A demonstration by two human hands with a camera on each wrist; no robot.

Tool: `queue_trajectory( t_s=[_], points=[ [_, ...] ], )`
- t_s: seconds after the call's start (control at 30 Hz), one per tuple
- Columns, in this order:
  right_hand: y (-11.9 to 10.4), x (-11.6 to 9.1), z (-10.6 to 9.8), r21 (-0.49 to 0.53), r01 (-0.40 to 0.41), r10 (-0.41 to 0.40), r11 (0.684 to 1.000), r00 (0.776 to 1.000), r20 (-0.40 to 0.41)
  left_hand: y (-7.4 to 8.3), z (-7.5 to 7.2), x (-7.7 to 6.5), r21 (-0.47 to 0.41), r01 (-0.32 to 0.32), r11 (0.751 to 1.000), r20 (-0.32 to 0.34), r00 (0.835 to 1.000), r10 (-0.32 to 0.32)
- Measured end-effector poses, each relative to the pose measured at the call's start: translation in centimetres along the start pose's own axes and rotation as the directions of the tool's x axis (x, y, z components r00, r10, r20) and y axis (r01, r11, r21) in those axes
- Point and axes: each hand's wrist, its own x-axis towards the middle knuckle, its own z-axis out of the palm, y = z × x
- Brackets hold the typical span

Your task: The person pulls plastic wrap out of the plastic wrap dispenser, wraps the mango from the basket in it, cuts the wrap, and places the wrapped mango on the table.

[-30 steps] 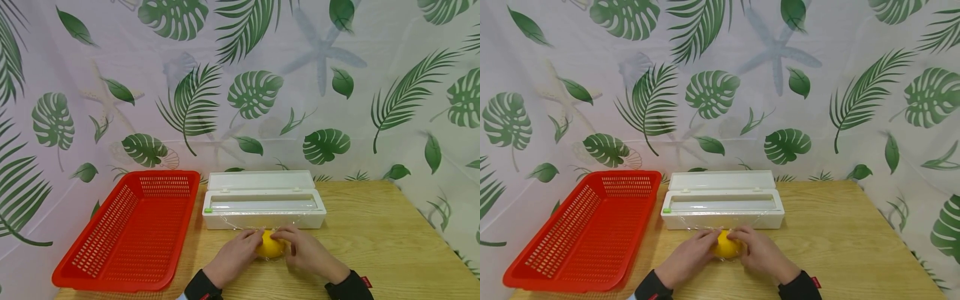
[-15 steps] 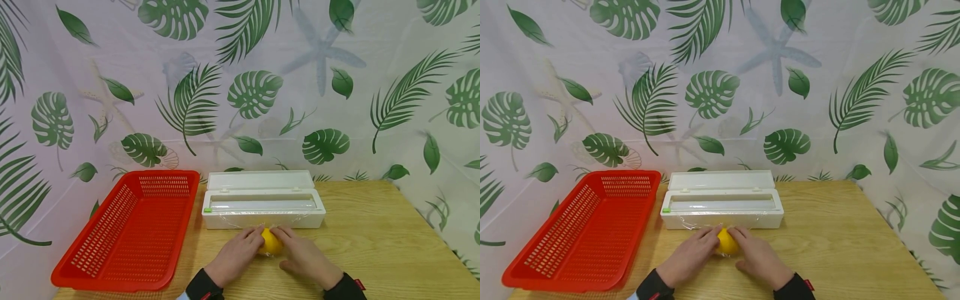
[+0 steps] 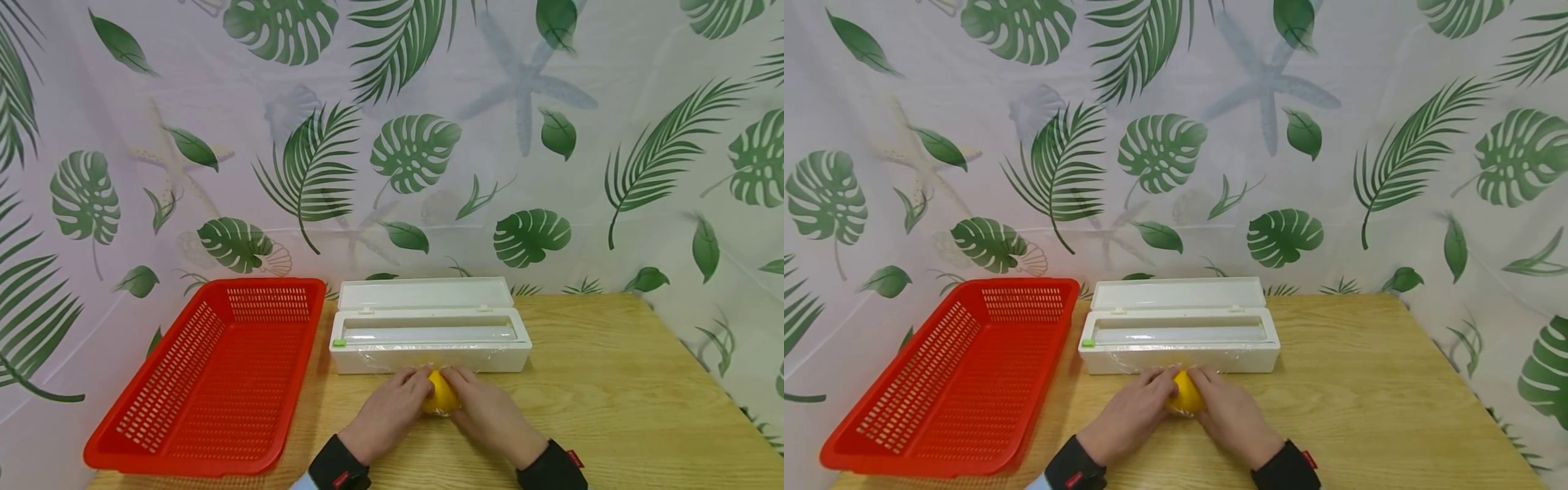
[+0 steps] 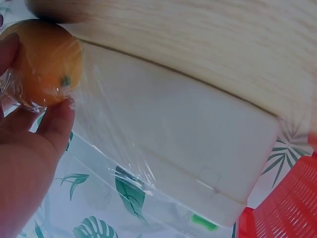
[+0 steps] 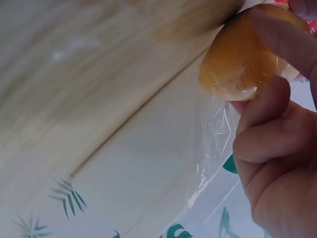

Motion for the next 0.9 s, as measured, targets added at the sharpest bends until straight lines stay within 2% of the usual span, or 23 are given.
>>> queue_trajectory(
  t_s=[0.2, 0.37, 0.67, 0.9],
  points=[
    [0.6, 0.1, 0.1, 0.057, -0.002, 0.001, 0.998, 1.0, 0.005, -0.1, 0.0, -0.2, -0.027, -0.04, 0.999, -0.028, 0.999, 0.039],
    [0.9, 0.2, -0.2, 0.094, -0.005, 0.003, 0.996, 1.0, 0.024, -0.2, -0.3, -0.2, -0.069, -0.051, 0.996, -0.003, 0.999, 0.051],
    [1.4, 0.2, -0.7, 0.193, -0.06, 0.046, 0.979, 0.996, 0.075, -0.5, -0.3, -0.2, -0.199, 0.019, 0.98, 0.062, 0.998, -0.006],
    [2.0, 0.1, -0.8, 0.263, 0.001, -0.019, 0.965, 0.998, 0.063, -0.9, -0.2, -0.3, -0.264, 0.047, 0.963, 0.079, 0.997, -0.027]
  ],
)
